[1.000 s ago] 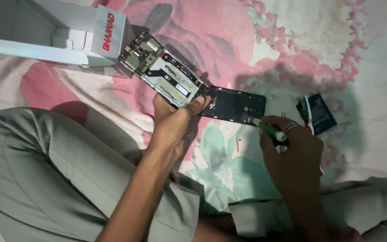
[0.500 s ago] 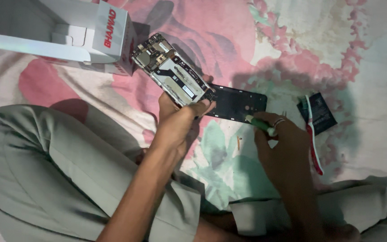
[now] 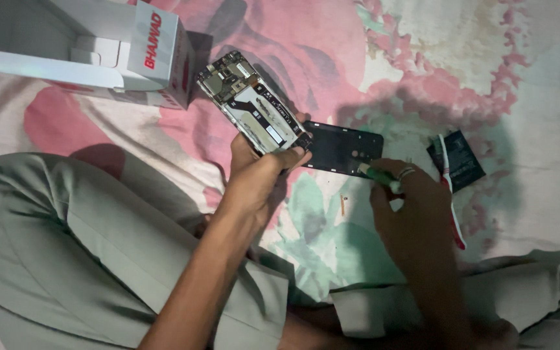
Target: The person uses a small screwdriver to remove screws from the internal frame of a disassembled smartphone. They hold the phone in one hand and manipulate the screwdriver with the other, placing removed screws on the bedsheet.
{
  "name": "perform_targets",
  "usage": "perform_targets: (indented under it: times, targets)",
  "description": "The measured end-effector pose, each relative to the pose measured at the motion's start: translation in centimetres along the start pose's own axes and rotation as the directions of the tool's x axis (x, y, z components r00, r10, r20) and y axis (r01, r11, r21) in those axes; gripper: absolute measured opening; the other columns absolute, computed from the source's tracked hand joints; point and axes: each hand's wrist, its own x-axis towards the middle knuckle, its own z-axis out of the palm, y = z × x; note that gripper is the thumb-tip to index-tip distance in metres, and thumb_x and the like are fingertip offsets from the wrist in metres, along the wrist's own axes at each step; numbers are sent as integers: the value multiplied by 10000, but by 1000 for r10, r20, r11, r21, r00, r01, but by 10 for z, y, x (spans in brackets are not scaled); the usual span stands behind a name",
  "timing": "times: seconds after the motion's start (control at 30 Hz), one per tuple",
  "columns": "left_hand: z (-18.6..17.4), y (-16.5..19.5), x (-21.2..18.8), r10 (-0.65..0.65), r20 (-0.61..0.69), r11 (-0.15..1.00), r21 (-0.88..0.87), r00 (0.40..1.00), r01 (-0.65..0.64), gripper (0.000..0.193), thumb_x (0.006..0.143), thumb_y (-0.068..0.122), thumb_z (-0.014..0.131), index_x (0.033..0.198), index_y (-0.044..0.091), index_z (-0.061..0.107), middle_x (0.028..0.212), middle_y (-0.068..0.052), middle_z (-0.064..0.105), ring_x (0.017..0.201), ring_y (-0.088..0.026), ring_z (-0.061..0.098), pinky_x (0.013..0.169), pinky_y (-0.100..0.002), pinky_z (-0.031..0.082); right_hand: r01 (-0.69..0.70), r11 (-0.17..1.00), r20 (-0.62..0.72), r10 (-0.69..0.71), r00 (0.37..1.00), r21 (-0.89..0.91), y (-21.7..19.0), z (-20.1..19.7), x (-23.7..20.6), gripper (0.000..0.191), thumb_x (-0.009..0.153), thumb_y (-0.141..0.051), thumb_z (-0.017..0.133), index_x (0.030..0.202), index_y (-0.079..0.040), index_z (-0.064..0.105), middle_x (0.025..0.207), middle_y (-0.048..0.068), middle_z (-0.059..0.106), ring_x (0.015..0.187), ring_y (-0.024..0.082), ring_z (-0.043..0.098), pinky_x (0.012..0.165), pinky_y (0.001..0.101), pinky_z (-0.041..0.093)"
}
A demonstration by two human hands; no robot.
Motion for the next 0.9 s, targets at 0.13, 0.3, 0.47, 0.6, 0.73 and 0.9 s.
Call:
perform_targets:
  times: [0.13, 0.3, 0.47, 0.6, 0.73, 0.9]
  targets:
    - [0, -1, 1, -11, 25, 1000, -5, 1000, 11, 512, 752, -182, 578, 1239, -27, 603, 1252, -145, 703, 1096, -246, 682, 899, -398, 628, -32, 996, 7, 31, 999, 82, 1, 1, -1, 266, 868, -35, 676, 1131, -9, 711, 930, 148, 730, 778, 225, 738, 717, 324, 565]
    - [0, -2, 2, -34, 22, 999, -21, 999, 35, 515, 746, -189, 581, 1231, -17, 597, 1237, -137, 709, 1068, -235, 683, 880, -383, 619, 12, 999, -22, -11, 1000, 53, -5, -2, 0, 239, 881, -38, 690, 1116, -1, 717, 963, 168, 738, 805, 241, 736, 723, 333, 558]
    - [3, -2, 2, -47, 22, 999, -6, 999, 48, 515, 741, -194, 589, 1231, -39, 605, 1211, -140, 730, 1052, -242, 685, 885, -356, 577, -37, 999, -85, 40, 996, 27, -11, -8, 0, 238, 884, -46, 715, 1119, -16, 741, 906, 158, 742, 746, 220, 718, 692, 338, 550]
    - [2, 0, 5, -135, 63, 990, -23, 989, 137, 542, 752, -152, 523, 1281, -60, 602, 1232, -151, 741, 1140, -239, 693, 998, -304, 550, -65, 966, -153, 106, 983, 250, -13, -12, -6, 264, 904, -20, 720, 1167, 0, 735, 923, 131, 723, 798, 183, 678, 718, 318, 538]
    - [2, 0, 6, -182, 179, 969, -137, 967, 208, 687, 686, -152, 464, 1364, -70, 544, 1283, -191, 694, 1185, -267, 682, 1051, -351, 555, -101, 787, -101, 203, 974, 609, -7, -13, -10, 259, 897, 42, 631, 1147, 52, 696, 957, 120, 724, 826, 177, 701, 735, 300, 562]
    - [4, -3, 2, -230, 300, 911, -268, 926, 313, 802, 676, -126, 455, 1471, -18, 453, 1240, -177, 619, 1148, -283, 655, 997, -491, 592, -201, 536, 10, 338, 941, 820, 3, -10, -9, 232, 901, 71, 597, 1115, 86, 683, 936, 158, 712, 788, 191, 667, 726, 296, 529]
